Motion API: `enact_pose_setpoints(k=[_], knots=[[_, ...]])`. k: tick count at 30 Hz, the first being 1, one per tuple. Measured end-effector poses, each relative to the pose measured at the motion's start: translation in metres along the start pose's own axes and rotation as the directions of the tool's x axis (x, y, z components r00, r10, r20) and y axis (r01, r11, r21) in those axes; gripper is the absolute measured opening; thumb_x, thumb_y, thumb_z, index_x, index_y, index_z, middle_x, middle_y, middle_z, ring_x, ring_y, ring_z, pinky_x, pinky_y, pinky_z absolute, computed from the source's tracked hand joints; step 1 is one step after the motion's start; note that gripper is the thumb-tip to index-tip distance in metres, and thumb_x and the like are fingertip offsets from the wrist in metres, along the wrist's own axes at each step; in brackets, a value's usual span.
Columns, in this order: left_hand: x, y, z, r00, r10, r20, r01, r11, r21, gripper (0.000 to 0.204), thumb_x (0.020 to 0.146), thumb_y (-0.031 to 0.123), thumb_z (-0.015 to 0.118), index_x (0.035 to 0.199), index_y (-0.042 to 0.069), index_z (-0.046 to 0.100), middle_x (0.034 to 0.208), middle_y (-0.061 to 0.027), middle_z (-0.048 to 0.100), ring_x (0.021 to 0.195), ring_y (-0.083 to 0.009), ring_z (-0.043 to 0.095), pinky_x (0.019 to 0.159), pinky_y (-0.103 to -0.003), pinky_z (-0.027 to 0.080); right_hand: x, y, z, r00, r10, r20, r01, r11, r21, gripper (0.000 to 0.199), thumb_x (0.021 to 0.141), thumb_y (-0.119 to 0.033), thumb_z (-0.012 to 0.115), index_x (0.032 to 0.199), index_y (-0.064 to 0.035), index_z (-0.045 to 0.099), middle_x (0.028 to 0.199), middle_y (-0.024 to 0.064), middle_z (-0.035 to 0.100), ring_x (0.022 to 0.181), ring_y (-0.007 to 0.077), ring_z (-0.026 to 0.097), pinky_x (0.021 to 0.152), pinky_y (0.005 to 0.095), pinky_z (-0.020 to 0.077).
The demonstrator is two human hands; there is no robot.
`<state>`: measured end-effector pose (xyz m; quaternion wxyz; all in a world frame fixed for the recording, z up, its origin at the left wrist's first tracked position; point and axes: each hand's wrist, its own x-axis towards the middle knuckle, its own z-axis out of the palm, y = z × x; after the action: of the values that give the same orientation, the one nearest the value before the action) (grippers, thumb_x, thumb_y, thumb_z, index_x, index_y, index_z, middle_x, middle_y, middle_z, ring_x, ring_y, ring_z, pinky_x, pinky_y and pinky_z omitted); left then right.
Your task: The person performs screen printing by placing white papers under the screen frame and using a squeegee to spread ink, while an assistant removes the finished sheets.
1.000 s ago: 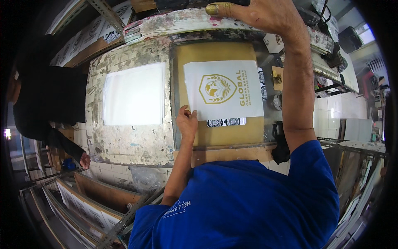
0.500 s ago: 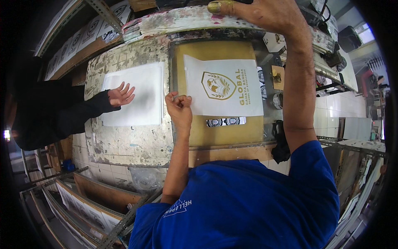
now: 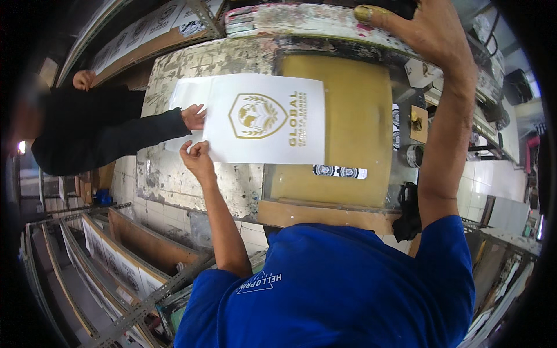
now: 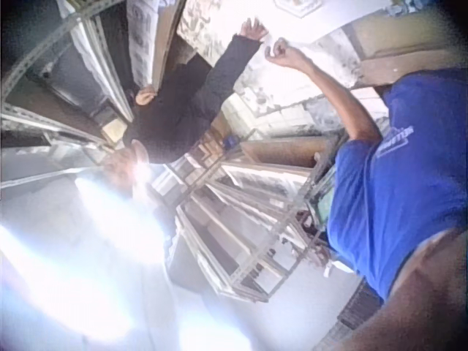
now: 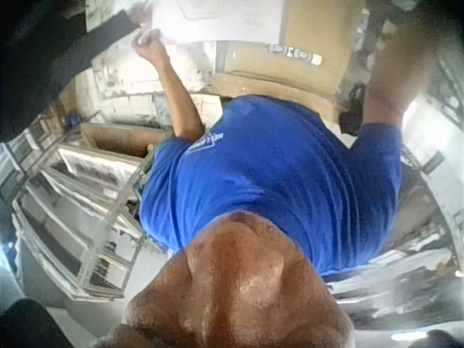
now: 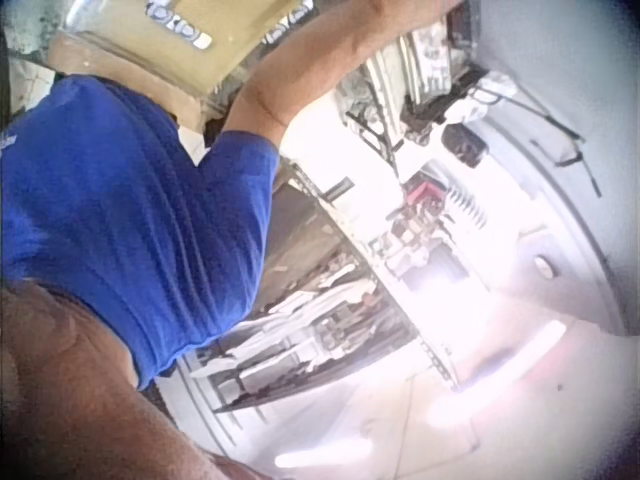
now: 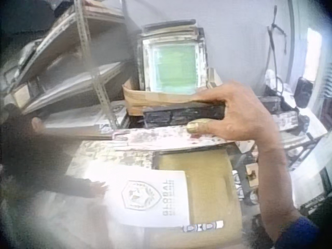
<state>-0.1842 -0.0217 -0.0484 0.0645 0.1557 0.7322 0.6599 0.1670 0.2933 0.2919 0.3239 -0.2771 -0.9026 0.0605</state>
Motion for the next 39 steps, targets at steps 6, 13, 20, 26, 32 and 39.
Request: enact_pose_setpoints(k=[6,13,20,26,32,39], knots=[[-0.004,0.031,-0.019,0.707,0.682,-0.186,-0.355,0.57,0.741,0.048,0.083,0.012,0.083,0.123,-0.006,0.062,0.123,-0.0213,0.064,0.111,-0.0374,0.061,0.098,-0.045,0.049,0.002,0.006,0.002,0.999,-0.053,-0.006,0.053,0.996,0.078,0.056,0.072,-0.033,0.089,0.118,-0.0036,0.076,0.111,0.0167,0.077,0.096,0.0263,0.074,0.09,0.0355,0.0578],[-0.052,-0.003,0.038,0.803,0.386,0.453,-0.585,0.657,0.476,0.05,0.085,0.03,0.082,0.126,0.004,0.07,0.129,-0.0166,0.069,0.126,-0.0378,0.059,0.105,-0.049,0.044,0.006,0.005,0.002,0.999,-0.014,0.033,0.011,0.996,0.083,0.059,0.074,-0.035,0.088,0.12,-0.0013,0.075,0.109,0.0167,0.078,0.093,0.0247,0.075,0.088,0.0347,0.0587],[-0.064,-0.059,0.038,0.888,0.199,0.415,-0.426,0.696,0.578,0.033,0.084,0.022,0.083,0.109,0.001,0.079,0.127,-0.0163,0.072,0.142,-0.039,0.048,0.112,-0.048,0.041,0.006,0.014,0.004,0.999,-0.005,0.042,0.001,0.996,0.086,0.071,0.072,-0.051,0.088,0.121,-0.0009,0.074,0.108,0.0169,0.078,0.091,0.0249,0.075,0.086,0.0352,0.0593],[-0.039,-0.046,0.044,0.987,0.149,0.067,-0.161,0.961,0.226,0.017,0.088,0.011,0.078,0.1,-0.001,0.079,0.115,-0.0167,0.076,0.117,-0.0352,0.068,0.097,-0.042,0.052,0.006,0.014,0.005,1.0,-0.007,0.026,0.006,0.999,0.033,0.069,0.073,-0.054,0.087,0.121,-0.006,0.075,0.107,0.0151,0.078,0.089,0.024,0.074,0.085,0.0352,0.0598],[-0.051,0.028,0.073,0.897,0.228,0.378,-0.331,0.914,0.233,0.013,0.085,0.004,0.077,0.097,0.004,0.08,0.114,-0.0146,0.076,0.107,-0.0276,0.072,0.094,-0.035,0.054,0.007,0.01,0.002,0.999,-0.017,0.037,0.016,0.999,0.034,0.057,0.074,-0.042,0.089,0.118,-0.0071,0.077,0.106,0.0131,0.079,0.09,0.0234,0.074,0.085,0.0351,0.0594],[-0.109,0.021,0.113,0.61,0.121,0.783,-0.646,0.649,0.403,0.043,0.094,0.043,0.069,0.124,0.013,0.073,0.149,-0.0123,0.056,0.146,-0.0416,0.039,0.121,-0.06,0.02,0.004,0.008,0.003,0.999,0.015,0.043,-0.017,0.998,0.053,0.052,0.075,-0.04,0.088,0.114,-0.006,0.078,0.108,0.0141,0.078,0.093,0.0254,0.073,0.087,0.0354,0.0576]])
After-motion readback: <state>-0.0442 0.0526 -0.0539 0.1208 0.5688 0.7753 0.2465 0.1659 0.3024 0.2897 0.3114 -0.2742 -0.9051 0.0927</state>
